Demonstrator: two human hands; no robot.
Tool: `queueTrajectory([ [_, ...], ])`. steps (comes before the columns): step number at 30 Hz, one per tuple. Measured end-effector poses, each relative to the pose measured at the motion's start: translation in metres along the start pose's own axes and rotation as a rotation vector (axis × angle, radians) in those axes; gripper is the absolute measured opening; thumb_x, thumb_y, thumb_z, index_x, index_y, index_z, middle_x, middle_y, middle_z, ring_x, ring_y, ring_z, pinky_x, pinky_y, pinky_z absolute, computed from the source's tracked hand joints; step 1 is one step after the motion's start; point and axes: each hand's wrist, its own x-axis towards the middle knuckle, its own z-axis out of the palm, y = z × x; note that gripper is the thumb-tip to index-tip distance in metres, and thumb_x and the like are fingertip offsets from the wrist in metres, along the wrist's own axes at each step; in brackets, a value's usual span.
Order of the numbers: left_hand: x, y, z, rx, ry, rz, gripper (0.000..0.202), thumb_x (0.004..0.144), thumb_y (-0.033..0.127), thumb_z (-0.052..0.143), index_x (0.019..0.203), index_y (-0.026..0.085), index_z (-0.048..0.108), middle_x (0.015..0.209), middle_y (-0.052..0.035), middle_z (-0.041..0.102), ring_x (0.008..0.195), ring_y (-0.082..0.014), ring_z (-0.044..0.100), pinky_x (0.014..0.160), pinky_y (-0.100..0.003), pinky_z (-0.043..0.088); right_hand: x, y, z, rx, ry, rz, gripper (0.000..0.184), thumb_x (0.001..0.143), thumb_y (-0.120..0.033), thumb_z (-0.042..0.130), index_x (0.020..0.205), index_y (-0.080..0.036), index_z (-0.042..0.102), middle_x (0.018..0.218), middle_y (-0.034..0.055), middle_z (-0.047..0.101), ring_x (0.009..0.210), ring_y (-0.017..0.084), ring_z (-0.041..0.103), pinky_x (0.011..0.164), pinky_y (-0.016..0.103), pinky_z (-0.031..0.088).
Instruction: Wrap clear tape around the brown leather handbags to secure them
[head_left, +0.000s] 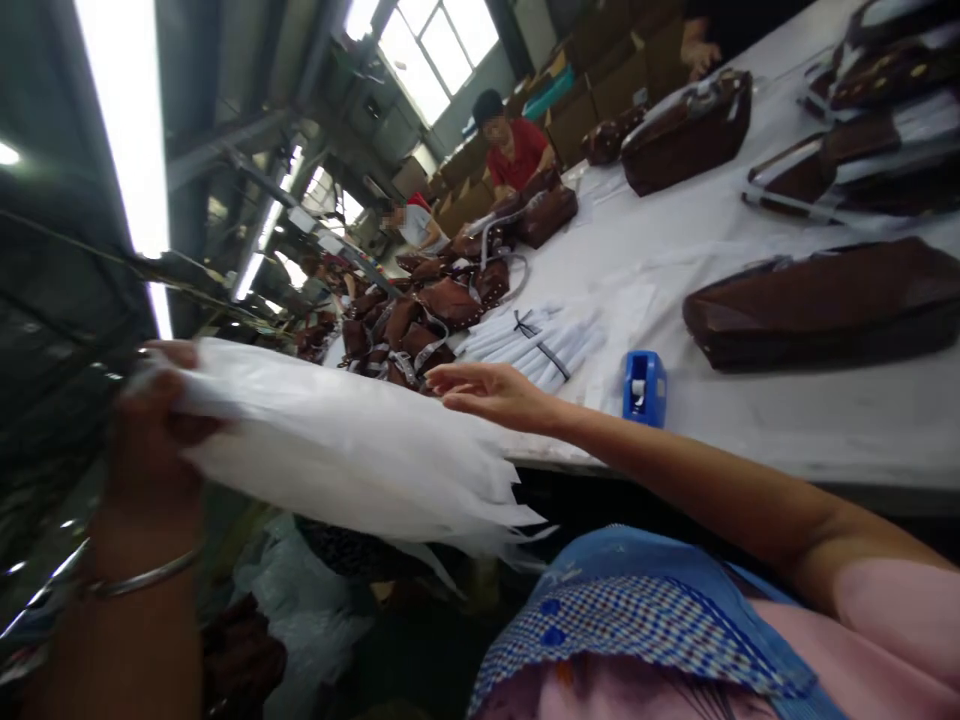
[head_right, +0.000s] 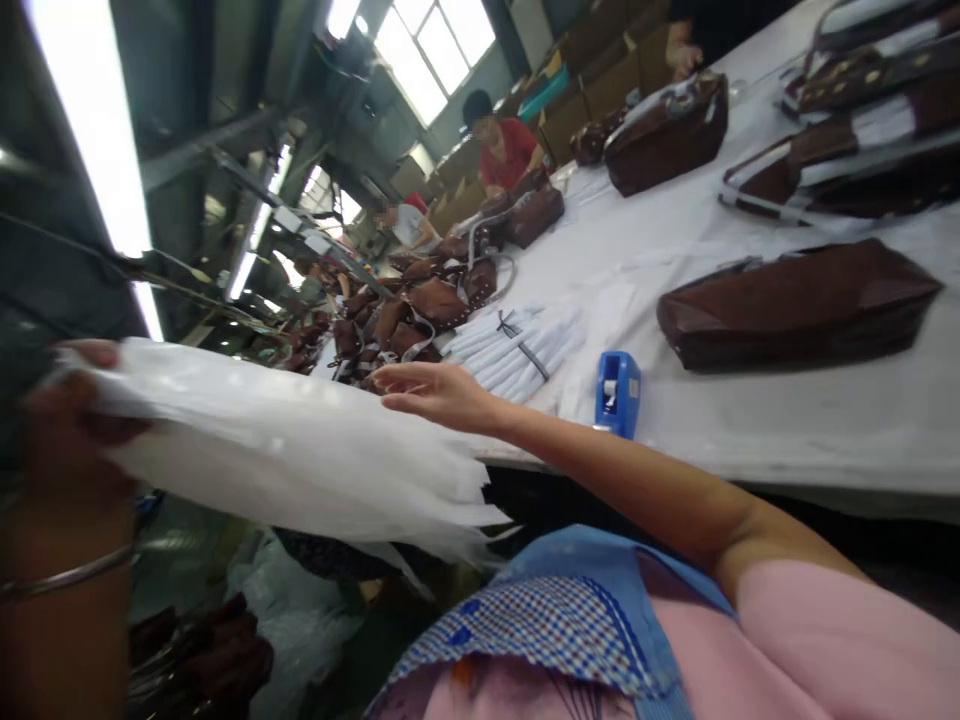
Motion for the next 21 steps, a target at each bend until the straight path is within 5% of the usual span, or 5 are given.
queueTrajectory([
  [2, -0.018, -0.005, -0.003, -0.075, -0.048, -0.048, 0.036, 0.065, 0.039, 0.080, 0.084, 0.021, 0.056, 0.048, 0.0113, 0.037, 0.035, -0.0041, 0.029, 0.032, -0.015, 0.023, 0.009, -0.009, 0.023, 0.034, -0.027, -0.029, 0.054, 0.088, -0.045, 0.068, 0.136, -0.022, 0.058, 0.138, 0.0092, 0.061, 0.125, 0.022, 0.058, 0.108, 0.042, 0.046],
  [6, -0.049, -0.038, 0.024, -0.139, -0.227, -0.194, 0.030, 0.074, 0.039, 0.076, 0.089, 0.020, 0.058, 0.059, 0.0081, 0.044, 0.041, -0.0031, 0.036, 0.037, -0.012, 0.029, 0.016, -0.009, 0.060, 0.020, -0.082, 0.010, 0.060, 0.088, -0.049, 0.068, 0.141, -0.025, 0.053, 0.147, 0.0081, 0.053, 0.136, 0.024, 0.048, 0.115, 0.045, 0.038],
  [14, -0.130, -0.105, 0.047, -0.126, -0.347, -0.369, 0.033, 0.078, 0.045, 0.072, 0.098, 0.020, 0.065, 0.071, 0.0021, 0.054, 0.054, -0.0090, 0.049, 0.048, -0.018, 0.049, -0.029, 0.047, 0.101, -0.072, 0.081, 0.261, 0.035, 0.086, -0.051, 0.068, 0.111, -0.027, 0.076, 0.110, 0.0034, 0.075, 0.101, 0.027, 0.069, 0.093, 0.041, 0.054],
  [17, -0.158, -0.128, 0.052, -0.166, -0.291, -0.434, 0.046, 0.078, 0.049, 0.071, 0.113, 0.019, 0.066, 0.078, -0.0020, 0.062, 0.059, -0.0120, 0.055, 0.052, -0.020, 0.051, -0.046, 0.070, 0.101, -0.146, 0.084, 0.279, 0.028, 0.089, -0.050, 0.065, 0.106, -0.032, 0.078, 0.100, 0.0021, 0.077, 0.093, 0.027, 0.070, 0.086, 0.041, 0.056],
  [21, -0.187, -0.151, 0.053, -0.257, -0.064, -0.549, 0.060, 0.074, 0.055, 0.072, 0.122, 0.021, 0.066, 0.106, -0.0083, 0.068, 0.067, -0.0145, 0.060, 0.052, -0.021, 0.051, -0.052, 0.086, 0.081, -0.325, 0.083, 0.296, 0.028, 0.091, -0.050, 0.062, 0.102, -0.031, 0.079, 0.106, 0.0042, 0.074, 0.100, 0.026, 0.068, 0.094, 0.040, 0.053],
])
